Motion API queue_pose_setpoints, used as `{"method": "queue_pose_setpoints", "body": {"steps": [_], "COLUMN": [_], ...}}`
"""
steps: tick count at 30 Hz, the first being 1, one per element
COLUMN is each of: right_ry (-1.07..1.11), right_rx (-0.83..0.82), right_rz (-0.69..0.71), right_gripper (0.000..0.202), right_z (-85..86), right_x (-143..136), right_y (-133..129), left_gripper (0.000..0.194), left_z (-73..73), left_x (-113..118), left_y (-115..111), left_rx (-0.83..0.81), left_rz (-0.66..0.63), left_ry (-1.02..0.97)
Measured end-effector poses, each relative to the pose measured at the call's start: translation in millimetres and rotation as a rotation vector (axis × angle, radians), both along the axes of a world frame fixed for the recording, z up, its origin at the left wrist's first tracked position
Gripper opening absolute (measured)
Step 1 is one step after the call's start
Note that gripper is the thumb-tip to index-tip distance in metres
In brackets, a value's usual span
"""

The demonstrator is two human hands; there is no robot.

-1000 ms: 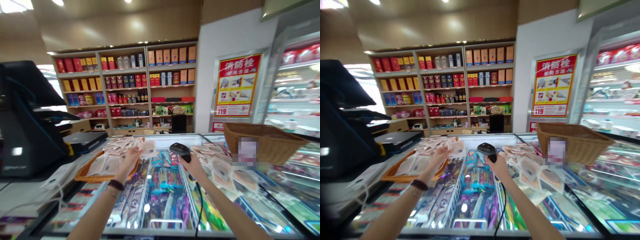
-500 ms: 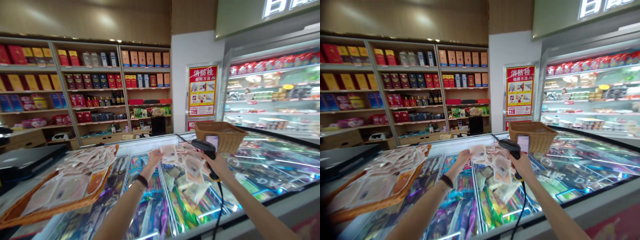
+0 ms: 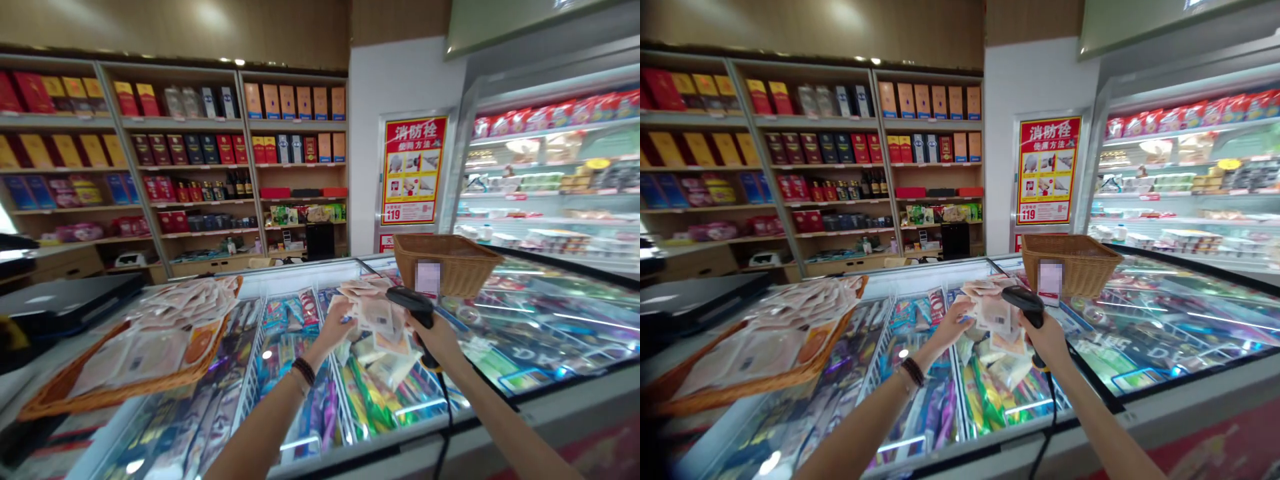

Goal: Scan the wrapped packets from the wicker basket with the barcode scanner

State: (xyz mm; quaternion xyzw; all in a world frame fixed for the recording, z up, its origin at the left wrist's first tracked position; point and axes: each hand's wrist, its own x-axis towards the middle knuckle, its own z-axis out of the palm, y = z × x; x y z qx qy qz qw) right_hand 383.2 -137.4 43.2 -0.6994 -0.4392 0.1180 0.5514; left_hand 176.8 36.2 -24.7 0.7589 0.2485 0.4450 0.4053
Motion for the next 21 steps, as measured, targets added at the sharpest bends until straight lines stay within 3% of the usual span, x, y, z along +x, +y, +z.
{"method": "queue_pose_setpoints", "body": {"steps": [4,9,15,21], "right_ry": [-0.005,0.06,0.076,0.029], "right_rx": [-0.003,0.008,0.054,0.023], "right_rz": [0.077,0.255,0.446,0.599], "right_gripper": [0.044,0.047,0.046,0.035], "right_z": [-1.3,-1.9,-9.8,-4.9], "right_x": [-36,-97,-186,-272], "right_y": [19,56,99,108], "left_gripper": [0.031,0.023,0.026,0.03], "left_z": [-2.7,8.7,38.1,73.4], "left_x": [-49,-129,-227,-301], "left_y": [-1,-5,-22,-29], "left_rx": [0.028,0.142,0.362,0.487], "left_rz": [0.102,0.3,0.694,0.981], "left_ry": [0.061,0.103,0.086,0.137]}}
